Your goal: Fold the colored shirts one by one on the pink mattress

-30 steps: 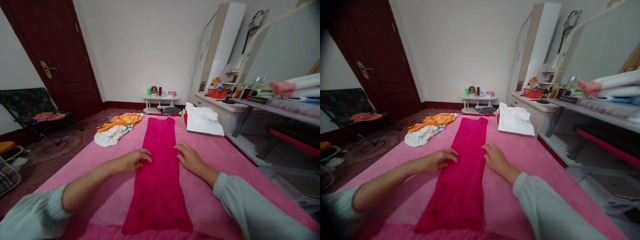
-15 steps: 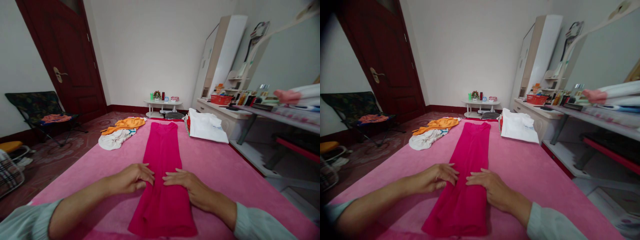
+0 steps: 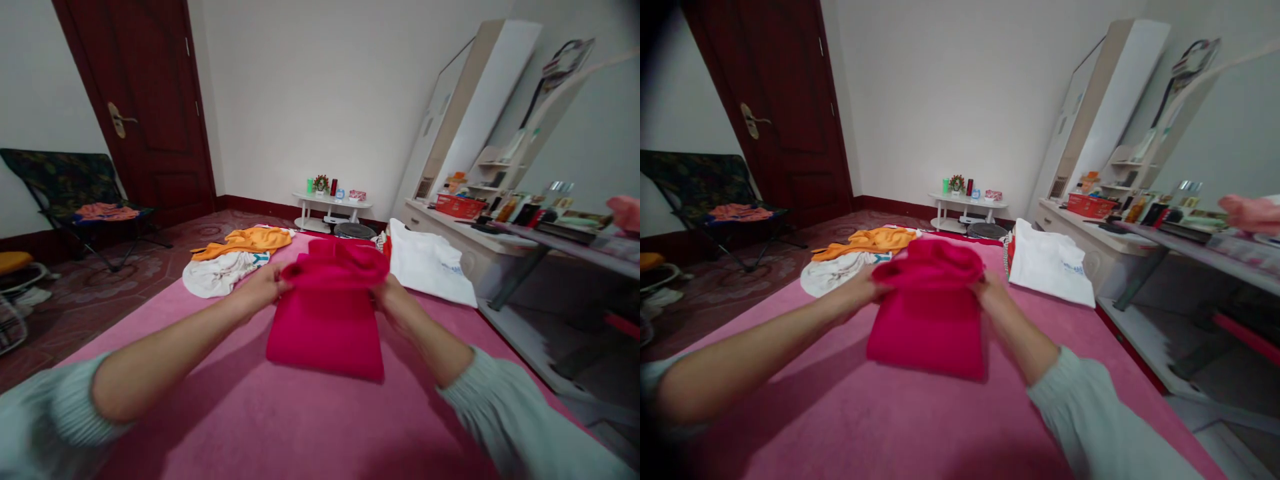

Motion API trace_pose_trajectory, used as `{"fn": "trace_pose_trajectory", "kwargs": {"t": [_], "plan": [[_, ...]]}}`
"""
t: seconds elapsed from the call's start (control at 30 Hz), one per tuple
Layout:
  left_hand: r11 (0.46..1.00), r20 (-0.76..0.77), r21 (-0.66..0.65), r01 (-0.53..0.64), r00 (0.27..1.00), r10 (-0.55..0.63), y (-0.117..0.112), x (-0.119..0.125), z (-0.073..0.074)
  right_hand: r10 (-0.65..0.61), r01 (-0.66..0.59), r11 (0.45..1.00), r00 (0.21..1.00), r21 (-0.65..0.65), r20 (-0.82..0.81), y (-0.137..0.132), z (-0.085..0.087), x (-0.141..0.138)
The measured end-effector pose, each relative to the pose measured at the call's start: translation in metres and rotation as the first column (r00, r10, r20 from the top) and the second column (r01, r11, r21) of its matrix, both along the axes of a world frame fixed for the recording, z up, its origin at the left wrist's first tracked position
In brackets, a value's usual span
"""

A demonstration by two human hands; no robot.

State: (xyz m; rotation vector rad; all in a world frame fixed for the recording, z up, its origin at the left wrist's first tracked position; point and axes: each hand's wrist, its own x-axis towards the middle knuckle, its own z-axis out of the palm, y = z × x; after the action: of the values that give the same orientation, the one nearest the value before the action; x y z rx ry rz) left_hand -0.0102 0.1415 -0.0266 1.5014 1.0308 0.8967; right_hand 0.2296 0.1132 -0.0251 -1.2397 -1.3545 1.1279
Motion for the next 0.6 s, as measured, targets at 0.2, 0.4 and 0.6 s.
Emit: {"fn": "trace_pose_trajectory", "kwargs": {"t": [0.2,0.4,0.6], "plan": [[0.984,-0.085,-0.045,-0.174,0.982,0.17,0.069,-0.002,-0.069,-0.295,0.286,0.955,0.944,-0.081,-0.147,0.051,-0.081,0.025],[0.987,-0.211,0.113,-0.114,0.968,0.136,0.065,-0.003,-0.086,-0.214,0.215,0.976,0.972,0.008,-0.1,0.042,-0.098,0.03],[0.936,-0.381,0.349,-0.038,0.907,0.179,0.071,-0.001,-0.092,-0.133,0.132,0.991,0.988,-0.018,-0.079,0.049,-0.098,0.028]]}}
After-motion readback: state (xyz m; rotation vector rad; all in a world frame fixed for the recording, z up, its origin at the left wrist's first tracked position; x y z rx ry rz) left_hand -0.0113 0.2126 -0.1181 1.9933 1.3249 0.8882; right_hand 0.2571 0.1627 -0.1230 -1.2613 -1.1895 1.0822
